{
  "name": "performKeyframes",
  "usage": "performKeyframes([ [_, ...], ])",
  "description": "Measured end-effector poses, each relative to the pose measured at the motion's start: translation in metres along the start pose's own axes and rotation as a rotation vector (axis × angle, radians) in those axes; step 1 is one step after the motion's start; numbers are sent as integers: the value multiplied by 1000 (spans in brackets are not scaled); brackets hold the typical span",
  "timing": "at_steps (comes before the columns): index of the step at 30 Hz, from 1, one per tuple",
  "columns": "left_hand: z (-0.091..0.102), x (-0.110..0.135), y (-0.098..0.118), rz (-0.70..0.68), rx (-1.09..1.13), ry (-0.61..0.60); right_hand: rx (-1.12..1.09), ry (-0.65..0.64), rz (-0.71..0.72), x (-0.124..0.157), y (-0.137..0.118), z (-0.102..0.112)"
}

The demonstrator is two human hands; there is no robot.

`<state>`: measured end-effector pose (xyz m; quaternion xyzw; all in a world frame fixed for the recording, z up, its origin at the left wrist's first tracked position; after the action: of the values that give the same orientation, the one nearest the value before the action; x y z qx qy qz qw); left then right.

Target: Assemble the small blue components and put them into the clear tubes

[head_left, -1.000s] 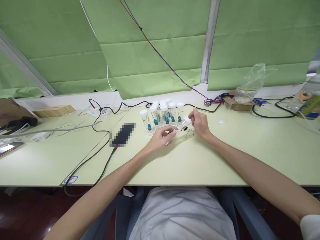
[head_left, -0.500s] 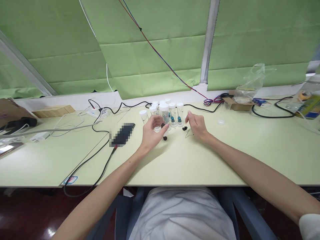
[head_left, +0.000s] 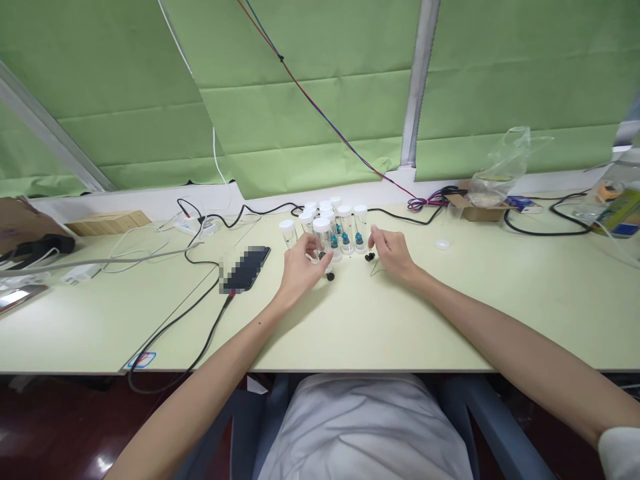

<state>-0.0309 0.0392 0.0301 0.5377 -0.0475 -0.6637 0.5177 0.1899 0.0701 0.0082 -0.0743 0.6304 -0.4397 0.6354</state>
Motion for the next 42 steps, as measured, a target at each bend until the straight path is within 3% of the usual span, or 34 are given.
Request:
performKeyframes([
  [20, 1, 1, -5, 39, -152, -17, 7, -95, 1, 3, 1, -6],
  [31, 5, 0, -1, -76, -176, 139, 19, -128, 18, 4, 3, -8],
  [42, 8, 0, -1, -60, -91, 238, 28, -154, 30, 6, 5, -11],
])
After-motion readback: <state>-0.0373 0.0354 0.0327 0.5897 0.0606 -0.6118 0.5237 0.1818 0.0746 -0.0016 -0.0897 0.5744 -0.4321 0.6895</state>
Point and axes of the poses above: each hand's wrist, its own x-axis away from the middle knuckle, its own z-axis out of the back of the hand, y = z × x, the point moved 4 cm from there along -x, towards the middle knuckle, and after that the axes turned 12 degrees about y, right-handed, at the moved point
